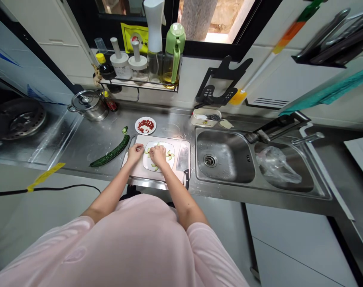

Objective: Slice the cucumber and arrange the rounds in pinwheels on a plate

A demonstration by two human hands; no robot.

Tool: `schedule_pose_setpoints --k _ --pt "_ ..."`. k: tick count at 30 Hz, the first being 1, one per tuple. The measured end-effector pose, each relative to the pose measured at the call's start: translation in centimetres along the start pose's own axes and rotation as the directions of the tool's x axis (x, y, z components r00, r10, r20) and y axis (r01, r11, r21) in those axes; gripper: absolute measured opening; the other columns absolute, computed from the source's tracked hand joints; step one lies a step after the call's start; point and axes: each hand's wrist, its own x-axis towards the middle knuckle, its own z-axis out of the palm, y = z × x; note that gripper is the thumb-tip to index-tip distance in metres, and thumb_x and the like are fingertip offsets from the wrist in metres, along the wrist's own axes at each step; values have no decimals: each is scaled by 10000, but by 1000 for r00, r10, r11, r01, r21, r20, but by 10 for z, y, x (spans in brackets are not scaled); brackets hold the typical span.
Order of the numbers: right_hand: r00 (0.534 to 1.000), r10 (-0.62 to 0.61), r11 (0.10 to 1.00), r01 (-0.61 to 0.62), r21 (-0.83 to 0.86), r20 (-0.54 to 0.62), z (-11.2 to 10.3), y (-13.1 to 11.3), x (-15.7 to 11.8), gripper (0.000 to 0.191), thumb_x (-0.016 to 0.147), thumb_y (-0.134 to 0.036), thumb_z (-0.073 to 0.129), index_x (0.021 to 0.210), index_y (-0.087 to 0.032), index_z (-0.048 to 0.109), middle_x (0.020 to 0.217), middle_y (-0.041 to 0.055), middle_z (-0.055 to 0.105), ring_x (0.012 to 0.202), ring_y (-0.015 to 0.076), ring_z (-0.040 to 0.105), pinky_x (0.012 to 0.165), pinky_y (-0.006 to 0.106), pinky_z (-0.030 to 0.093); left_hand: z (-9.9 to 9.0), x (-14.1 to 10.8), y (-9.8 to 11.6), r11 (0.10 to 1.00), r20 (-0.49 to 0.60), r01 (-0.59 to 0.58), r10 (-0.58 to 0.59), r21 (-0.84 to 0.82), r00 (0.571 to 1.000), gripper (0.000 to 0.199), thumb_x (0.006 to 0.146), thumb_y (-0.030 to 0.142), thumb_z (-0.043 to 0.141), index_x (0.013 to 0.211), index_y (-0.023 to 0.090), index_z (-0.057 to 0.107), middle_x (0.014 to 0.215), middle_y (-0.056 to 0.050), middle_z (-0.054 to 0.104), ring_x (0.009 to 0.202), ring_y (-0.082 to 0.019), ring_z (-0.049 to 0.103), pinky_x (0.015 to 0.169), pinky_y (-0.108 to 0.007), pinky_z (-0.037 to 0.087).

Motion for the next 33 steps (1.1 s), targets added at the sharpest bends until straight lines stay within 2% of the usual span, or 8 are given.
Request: schedule_pose_setpoints --k 15,21,33 --pt "1000 25 999 -25 -39 13 12 1 3 209 926 -259 454 922 -206 657 986 92 602 984 246 416 807 346 252 8 -2 -4 1000 29 -5 4 29 1000 289 743 262 623 1018 188 671 963 -67 683 729 -158 588 735 -289 458" --pt "999 35 998 -34 -52 28 11 -1 5 216 927 -268 447 923 -205 653 995 100 600 988 252 419 812 351 254 9 -4 -2 998 48 -17 14 61 999 368 703 255 668 1065 193 654 999 -71 666 772 -168 586 759 -296 455" --pt "999 33 999 -33 -35 9 14 1 6 193 900 -266 482 882 -197 661 979 103 604 981 255 416 826 354 253 18 -5 -3 989 27 -71 68 127 997 389 695 221 674 1083 196 644 993 -80 645 821 -195 583 786 -306 450"
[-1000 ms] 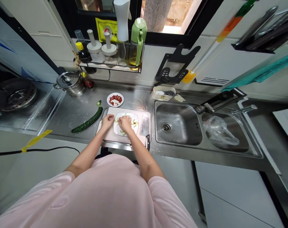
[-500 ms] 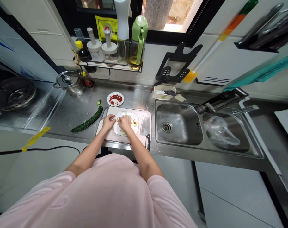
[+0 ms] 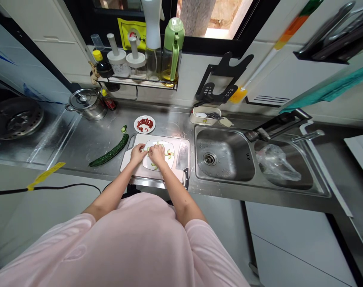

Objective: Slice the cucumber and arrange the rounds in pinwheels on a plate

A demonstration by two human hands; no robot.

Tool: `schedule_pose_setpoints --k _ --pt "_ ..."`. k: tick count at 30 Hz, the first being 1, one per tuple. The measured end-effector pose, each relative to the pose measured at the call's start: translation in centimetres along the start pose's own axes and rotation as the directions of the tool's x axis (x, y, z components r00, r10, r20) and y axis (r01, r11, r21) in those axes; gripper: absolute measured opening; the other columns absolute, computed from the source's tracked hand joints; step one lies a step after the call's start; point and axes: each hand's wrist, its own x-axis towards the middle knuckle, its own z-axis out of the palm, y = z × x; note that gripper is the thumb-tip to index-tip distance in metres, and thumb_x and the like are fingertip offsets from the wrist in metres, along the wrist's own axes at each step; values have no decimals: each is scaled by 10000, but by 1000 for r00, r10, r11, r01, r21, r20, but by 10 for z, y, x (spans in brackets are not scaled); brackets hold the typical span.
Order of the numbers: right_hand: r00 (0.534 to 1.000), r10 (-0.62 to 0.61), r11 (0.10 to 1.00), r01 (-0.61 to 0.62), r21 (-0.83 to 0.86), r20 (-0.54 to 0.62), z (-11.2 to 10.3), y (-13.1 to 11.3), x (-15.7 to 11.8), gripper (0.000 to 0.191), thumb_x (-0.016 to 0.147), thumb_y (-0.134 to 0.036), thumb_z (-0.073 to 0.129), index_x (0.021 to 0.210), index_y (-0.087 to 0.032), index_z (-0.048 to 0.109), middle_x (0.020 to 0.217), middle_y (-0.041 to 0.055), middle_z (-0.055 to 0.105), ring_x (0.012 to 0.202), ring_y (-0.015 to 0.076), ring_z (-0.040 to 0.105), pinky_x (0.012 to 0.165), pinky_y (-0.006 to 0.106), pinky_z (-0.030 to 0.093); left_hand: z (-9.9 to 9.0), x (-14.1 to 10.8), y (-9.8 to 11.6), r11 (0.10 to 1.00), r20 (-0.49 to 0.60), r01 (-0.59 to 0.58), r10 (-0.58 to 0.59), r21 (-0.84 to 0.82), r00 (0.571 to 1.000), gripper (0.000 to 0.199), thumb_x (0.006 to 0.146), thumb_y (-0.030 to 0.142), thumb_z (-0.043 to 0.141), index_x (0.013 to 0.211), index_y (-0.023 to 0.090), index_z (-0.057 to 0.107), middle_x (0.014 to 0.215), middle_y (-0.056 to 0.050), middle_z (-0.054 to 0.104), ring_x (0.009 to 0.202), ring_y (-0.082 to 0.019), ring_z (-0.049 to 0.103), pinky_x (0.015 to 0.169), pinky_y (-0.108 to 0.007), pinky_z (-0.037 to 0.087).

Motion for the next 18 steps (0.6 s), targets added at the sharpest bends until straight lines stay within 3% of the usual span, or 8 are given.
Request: schedule_pose_setpoints --k 10,18 --pt "1000 13 1000 -13 14 -16 -5 4 0 184 906 -282 476 907 -204 643 994 92 603 989 247 415 826 350 256 0 0 0 1000 -7 9 -9 -2 1000 409 691 221 680 1098 201 635 1000 -73 641 848 -188 584 782 -290 449" --pt "1000 12 1000 -12 2 -13 1 4 3 170 893 -298 504 874 -205 646 974 86 605 984 244 413 830 350 248 2 1 -3 1000 -29 -19 19 7 999 402 687 222 678 1087 199 638 981 -52 633 758 -151 560 757 -271 450"
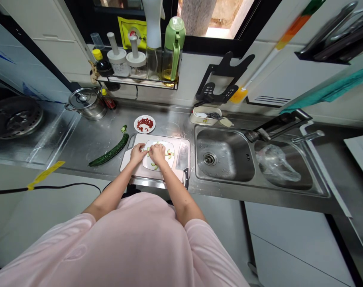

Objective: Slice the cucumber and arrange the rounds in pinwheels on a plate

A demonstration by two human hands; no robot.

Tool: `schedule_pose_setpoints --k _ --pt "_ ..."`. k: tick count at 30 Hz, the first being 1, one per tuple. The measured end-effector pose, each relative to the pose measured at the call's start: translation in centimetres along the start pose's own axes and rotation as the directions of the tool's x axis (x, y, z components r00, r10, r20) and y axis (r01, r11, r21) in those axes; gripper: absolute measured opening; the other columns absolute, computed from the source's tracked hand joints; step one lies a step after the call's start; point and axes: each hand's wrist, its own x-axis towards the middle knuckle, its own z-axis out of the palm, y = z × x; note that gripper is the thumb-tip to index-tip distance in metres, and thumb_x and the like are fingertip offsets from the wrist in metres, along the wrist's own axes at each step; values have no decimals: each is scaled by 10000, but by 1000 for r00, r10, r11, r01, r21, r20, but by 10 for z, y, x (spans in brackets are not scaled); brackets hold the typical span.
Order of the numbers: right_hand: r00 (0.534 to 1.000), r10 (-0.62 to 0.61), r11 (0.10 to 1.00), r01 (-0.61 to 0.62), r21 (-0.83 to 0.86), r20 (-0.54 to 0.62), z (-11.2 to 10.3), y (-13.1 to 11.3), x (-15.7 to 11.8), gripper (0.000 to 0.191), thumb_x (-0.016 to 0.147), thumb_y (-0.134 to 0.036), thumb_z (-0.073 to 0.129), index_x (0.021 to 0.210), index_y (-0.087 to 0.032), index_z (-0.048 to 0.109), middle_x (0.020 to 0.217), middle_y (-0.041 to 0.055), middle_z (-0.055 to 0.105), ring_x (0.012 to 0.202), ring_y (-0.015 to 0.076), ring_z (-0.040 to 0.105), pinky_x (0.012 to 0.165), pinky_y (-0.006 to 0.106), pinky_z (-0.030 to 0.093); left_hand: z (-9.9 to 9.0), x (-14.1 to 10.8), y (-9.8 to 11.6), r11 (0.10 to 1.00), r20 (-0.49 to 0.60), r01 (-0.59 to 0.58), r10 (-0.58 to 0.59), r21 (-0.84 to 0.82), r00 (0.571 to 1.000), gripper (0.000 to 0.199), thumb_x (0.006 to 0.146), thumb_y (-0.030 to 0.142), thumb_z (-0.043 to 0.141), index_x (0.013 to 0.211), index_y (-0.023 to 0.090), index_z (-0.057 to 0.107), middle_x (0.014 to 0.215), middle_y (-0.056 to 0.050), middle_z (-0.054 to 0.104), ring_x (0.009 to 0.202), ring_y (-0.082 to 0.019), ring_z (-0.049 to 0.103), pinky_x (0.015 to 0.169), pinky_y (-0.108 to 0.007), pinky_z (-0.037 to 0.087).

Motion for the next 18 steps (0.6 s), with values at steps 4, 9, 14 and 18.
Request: schedule_pose_setpoints --k 4,9,14,18 --pt "1000 -4 1000 4 1 -14 3 0 1 162 890 -291 510 862 -205 644 963 84 611 978 245 417 825 350 249 1 1 -1 1000 0 3 -3 3 1000 402 684 225 683 1083 199 641 970 -51 633 761 -154 559 759 -273 449" --pt "1000 -4 1000 4 2 -21 3 0 1 151 887 -285 516 856 -208 642 956 79 609 974 241 416 827 349 250 0 0 1 1000 -4 2 -2 -3 1000 398 681 220 686 1077 196 644 967 -54 636 768 -158 562 759 -276 450" --pt "999 -5 1000 6 21 -46 -1 2 -2 154 892 -295 510 888 -212 639 963 79 603 965 241 416 813 343 254 -3 2 1 997 12 46 -45 -56 999 402 677 226 693 1075 190 644 982 -57 639 749 -149 561 743 -272 454" --pt "998 2 1000 0 24 -61 -2 3 -3 149 893 -292 509 888 -215 636 952 76 602 964 241 414 808 341 252 -6 4 1 994 10 78 -78 -79 997 400 679 230 694 1074 185 641 985 -57 640 733 -141 559 727 -268 455"
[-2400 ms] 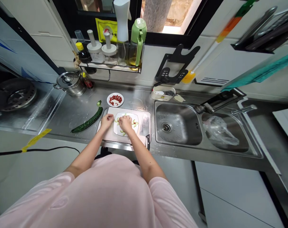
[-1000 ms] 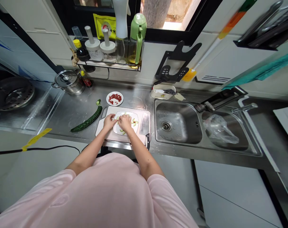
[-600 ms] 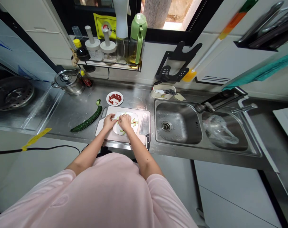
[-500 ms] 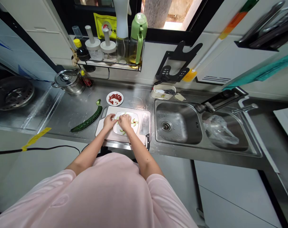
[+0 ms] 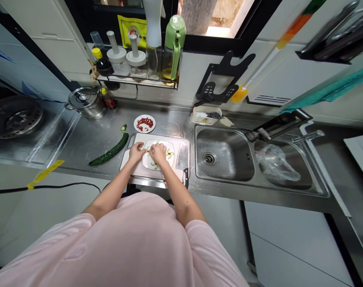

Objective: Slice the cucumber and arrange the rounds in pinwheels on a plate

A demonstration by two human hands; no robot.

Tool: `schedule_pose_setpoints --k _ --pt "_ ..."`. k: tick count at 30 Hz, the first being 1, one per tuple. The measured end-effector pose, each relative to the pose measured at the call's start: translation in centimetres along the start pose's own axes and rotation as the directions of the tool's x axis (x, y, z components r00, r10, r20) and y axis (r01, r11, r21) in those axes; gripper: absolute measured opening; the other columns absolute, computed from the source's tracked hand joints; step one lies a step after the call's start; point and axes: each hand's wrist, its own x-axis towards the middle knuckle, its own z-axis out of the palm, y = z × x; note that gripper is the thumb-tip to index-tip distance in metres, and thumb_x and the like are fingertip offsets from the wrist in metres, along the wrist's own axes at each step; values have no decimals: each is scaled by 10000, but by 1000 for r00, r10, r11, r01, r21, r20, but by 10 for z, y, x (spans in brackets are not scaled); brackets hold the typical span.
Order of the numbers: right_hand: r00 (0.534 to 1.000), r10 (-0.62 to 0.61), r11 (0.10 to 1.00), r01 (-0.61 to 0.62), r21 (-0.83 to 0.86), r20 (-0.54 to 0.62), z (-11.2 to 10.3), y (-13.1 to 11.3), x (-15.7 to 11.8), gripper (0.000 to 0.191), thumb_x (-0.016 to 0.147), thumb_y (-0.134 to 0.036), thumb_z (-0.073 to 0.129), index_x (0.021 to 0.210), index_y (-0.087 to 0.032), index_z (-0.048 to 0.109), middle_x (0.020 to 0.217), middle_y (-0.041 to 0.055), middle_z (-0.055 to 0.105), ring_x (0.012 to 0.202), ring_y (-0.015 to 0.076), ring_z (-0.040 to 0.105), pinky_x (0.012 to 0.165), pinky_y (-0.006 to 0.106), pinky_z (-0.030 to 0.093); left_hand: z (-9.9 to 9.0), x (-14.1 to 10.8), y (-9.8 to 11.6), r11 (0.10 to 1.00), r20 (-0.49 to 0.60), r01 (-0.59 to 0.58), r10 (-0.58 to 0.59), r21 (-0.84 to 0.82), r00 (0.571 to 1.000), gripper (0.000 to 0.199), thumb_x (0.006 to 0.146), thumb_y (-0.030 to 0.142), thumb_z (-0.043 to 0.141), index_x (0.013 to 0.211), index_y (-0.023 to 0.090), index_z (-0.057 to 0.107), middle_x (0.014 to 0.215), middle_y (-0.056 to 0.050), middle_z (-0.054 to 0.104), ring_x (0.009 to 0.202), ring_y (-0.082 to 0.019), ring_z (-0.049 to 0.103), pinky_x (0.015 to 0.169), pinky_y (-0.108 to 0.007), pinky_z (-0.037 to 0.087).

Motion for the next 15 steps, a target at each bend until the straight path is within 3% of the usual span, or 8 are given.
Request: schedule_pose_setpoints --k 15 --pt "999 -1 1000 2 -23 45 5 -4 4 154 894 -291 505 879 -210 635 971 81 607 977 240 410 834 346 249 4 -1 2 987 -3 -106 107 121 994 421 676 204 681 1094 195 635 975 -60 634 789 -168 576 769 -283 462"
